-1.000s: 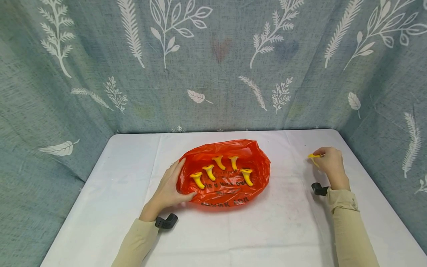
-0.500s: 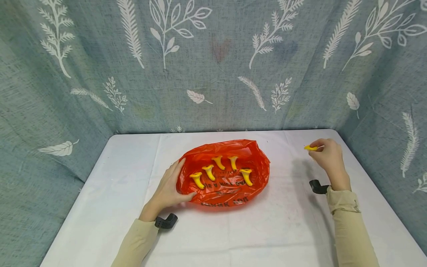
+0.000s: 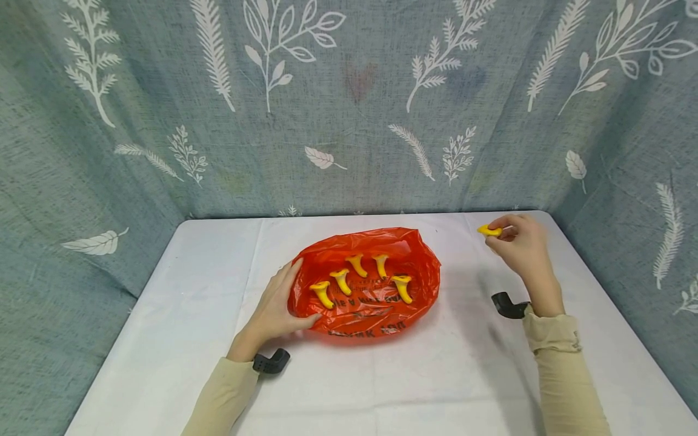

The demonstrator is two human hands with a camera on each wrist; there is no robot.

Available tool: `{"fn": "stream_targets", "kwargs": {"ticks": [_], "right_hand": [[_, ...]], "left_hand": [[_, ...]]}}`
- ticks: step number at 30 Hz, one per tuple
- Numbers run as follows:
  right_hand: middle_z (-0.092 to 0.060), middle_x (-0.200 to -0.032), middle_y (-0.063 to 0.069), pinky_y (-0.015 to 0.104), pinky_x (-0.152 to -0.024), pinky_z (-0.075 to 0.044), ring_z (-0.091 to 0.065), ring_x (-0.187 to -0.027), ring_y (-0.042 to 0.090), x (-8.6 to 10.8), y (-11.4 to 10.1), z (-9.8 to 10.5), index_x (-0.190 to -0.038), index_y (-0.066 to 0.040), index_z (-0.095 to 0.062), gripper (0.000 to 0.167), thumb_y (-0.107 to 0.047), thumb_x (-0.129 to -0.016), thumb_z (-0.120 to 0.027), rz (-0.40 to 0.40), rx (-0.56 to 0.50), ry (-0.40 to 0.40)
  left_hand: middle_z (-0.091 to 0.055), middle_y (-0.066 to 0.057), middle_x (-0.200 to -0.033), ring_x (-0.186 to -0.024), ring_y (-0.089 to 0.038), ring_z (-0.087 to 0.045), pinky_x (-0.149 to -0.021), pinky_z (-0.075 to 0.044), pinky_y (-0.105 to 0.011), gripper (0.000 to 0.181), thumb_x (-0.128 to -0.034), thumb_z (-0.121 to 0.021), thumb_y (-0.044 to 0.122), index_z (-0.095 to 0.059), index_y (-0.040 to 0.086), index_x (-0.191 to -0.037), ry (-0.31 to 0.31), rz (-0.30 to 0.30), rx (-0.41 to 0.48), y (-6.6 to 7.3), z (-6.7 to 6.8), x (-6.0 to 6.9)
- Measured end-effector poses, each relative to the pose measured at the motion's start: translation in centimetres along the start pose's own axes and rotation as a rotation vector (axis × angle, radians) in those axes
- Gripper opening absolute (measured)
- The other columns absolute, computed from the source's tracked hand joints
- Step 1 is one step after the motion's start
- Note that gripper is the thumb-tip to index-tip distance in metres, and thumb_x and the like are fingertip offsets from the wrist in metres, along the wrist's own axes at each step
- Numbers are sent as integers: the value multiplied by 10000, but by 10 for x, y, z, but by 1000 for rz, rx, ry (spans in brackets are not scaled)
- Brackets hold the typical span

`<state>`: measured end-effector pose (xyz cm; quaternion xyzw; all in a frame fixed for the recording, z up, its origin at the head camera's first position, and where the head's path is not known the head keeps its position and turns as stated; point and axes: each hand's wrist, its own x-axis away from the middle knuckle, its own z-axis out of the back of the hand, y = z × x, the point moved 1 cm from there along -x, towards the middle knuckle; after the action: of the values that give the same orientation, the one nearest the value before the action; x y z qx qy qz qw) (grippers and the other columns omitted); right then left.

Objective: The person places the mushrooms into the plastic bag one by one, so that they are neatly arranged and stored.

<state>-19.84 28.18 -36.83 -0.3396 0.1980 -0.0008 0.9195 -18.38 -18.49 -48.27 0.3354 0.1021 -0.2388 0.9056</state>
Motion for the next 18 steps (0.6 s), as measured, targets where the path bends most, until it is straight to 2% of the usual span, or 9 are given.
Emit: {"fn": "stream_targets", "kwargs": {"ticks": [4,7,13,18], "right_hand": [[-579,-1035,174,131,-650,-433,-620,-836,311,2,-14,-3,-987,23,-699,165,-30,-832,-717,13,-54,2],[-573,-1022,165,87,-653,-425,-621,-846,304,3,-25,-7,-984,21,-700,161,-31,-833,-718,32,-95,7],[-567,-981,142,66,-675,-456,-644,-831,281,4,-45,-17,-959,16,-703,138,-1,-825,-726,88,-176,15],[-562,-970,124,103,-702,-498,-659,-823,261,8,-63,-27,-957,10,-702,128,9,-830,-719,129,-263,-5]], "left_hand": [[-324,-121,-1559,-1346,-347,-365,-1052,-351,-608,1155,-652,-862,438,-243,115,-1572,-5,1,3,1,-1,0],[-322,-121,-1561,-1350,-348,-362,-1051,-352,-613,1155,-654,-861,439,-239,120,-1574,-7,1,2,1,-1,-1],[-323,-123,-1560,-1355,-352,-358,-1054,-347,-617,1157,-655,-858,438,-234,120,-1575,-6,0,-1,-1,-2,-1],[-324,-124,-1559,-1351,-356,-360,-1052,-347,-615,1161,-650,-861,438,-236,122,-1575,0,-3,-6,-1,-1,0]]}}
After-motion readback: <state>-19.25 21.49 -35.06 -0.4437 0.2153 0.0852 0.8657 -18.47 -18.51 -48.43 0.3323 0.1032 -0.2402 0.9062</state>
